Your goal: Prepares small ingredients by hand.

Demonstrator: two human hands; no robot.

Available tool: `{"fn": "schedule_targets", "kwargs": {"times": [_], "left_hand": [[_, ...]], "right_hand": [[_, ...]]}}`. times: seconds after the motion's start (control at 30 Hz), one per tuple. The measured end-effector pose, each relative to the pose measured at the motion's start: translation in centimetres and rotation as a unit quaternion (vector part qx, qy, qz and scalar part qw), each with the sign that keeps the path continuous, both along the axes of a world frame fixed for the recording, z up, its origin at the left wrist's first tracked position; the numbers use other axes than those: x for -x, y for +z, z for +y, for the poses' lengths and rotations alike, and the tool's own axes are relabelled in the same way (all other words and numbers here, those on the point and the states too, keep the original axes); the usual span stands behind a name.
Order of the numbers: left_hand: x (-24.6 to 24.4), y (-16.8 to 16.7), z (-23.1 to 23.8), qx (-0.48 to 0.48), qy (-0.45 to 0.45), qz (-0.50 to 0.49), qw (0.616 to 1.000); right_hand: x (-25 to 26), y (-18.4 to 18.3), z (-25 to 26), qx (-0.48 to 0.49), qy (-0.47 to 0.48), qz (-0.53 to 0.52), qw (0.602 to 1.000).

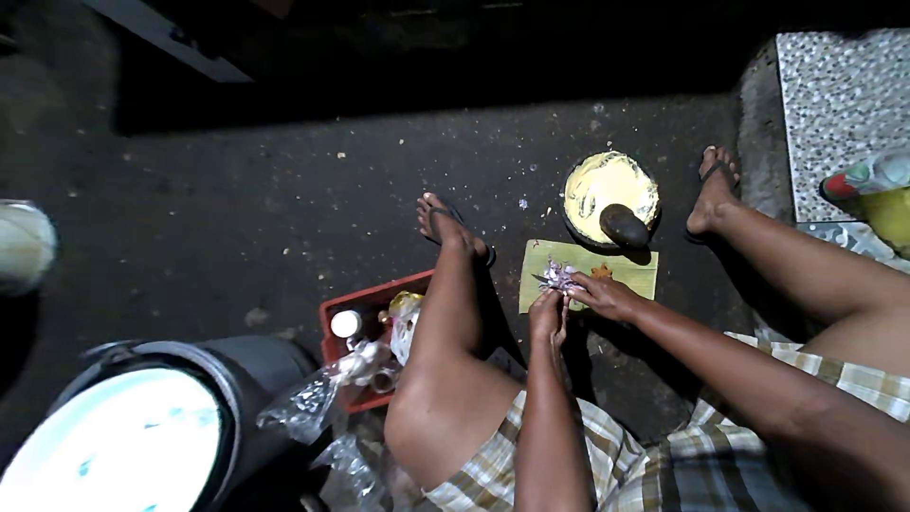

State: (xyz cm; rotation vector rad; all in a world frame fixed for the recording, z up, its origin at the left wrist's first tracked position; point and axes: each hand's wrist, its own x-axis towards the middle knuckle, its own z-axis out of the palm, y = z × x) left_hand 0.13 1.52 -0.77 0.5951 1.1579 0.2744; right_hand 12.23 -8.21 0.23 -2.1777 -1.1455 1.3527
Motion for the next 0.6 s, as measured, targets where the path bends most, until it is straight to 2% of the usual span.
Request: {"fn": "schedule_targets", "kwargs": {"times": [0.13, 0.23, 0.6], "left_hand": [[0.2, -0.3, 0.3, -0.034, 0.053, 0.010, 0.998], [0.0, -0.2, 0.5, -0.025, 0.063, 0.017, 0.998], [0.0, 0.3, 0.4, -0.003, 0.042, 0.001, 0.999]], "right_hand": [[1.0, 1.2, -1.1, -0.001, 0.007, 0.023, 1.000], [1.1, 2.1, -1.9, 0.002, 0.000, 0.034, 0.999], [0.4, 0.7, 0.0, 0.000, 0.025, -0.007, 1.000]]}}
